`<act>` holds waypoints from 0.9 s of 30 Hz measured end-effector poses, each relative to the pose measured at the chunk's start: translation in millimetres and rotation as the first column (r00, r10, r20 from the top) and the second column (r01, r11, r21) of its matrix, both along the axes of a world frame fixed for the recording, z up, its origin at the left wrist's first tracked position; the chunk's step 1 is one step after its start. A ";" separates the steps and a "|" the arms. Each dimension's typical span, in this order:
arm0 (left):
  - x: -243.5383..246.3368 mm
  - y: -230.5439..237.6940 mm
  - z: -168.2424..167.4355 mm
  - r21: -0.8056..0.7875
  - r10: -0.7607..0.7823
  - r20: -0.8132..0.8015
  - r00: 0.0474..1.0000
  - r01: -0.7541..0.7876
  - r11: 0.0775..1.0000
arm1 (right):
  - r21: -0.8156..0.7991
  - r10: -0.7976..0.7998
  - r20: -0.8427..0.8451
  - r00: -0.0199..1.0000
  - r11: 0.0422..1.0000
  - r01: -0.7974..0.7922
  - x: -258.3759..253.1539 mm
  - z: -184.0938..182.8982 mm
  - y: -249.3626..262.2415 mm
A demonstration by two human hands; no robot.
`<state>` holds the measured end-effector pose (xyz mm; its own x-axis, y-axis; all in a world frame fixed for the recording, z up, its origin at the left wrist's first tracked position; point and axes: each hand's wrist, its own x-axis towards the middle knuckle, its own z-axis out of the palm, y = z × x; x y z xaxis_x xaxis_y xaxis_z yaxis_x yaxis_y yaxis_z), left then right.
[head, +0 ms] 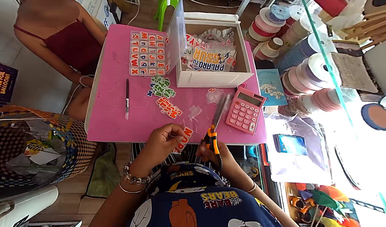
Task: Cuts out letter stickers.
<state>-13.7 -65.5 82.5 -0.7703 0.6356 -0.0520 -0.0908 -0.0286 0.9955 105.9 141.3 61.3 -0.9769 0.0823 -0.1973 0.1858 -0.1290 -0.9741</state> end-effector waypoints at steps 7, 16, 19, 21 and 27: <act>-19.0 -8.7 16.5 -0.127 -0.005 -0.031 1.000 0.001 0.992 | 0.178 0.319 0.447 0.836 0.884 -0.432 28.1 7.8 47.2; -21.3 2.7 27.8 -0.306 -0.190 -0.064 0.980 0.162 0.938 | 0.162 0.384 0.532 0.755 0.829 -0.536 27.2 20.4 40.3; -20.7 4.7 29.7 -0.314 -0.217 -0.056 0.974 0.189 0.930 | 0.166 0.371 0.509 0.776 0.843 -0.512 25.2 20.7 37.1; -20.8 4.7 29.2 -0.302 -0.218 -0.049 0.975 0.194 0.933 | 0.173 0.361 0.487 0.795 0.853 -0.493 25.0 20.4 35.3; -20.2 4.8 27.3 -0.287 -0.221 -0.038 0.974 0.201 0.937 | 0.168 0.355 0.488 0.798 0.859 -0.484 25.3 21.0 33.7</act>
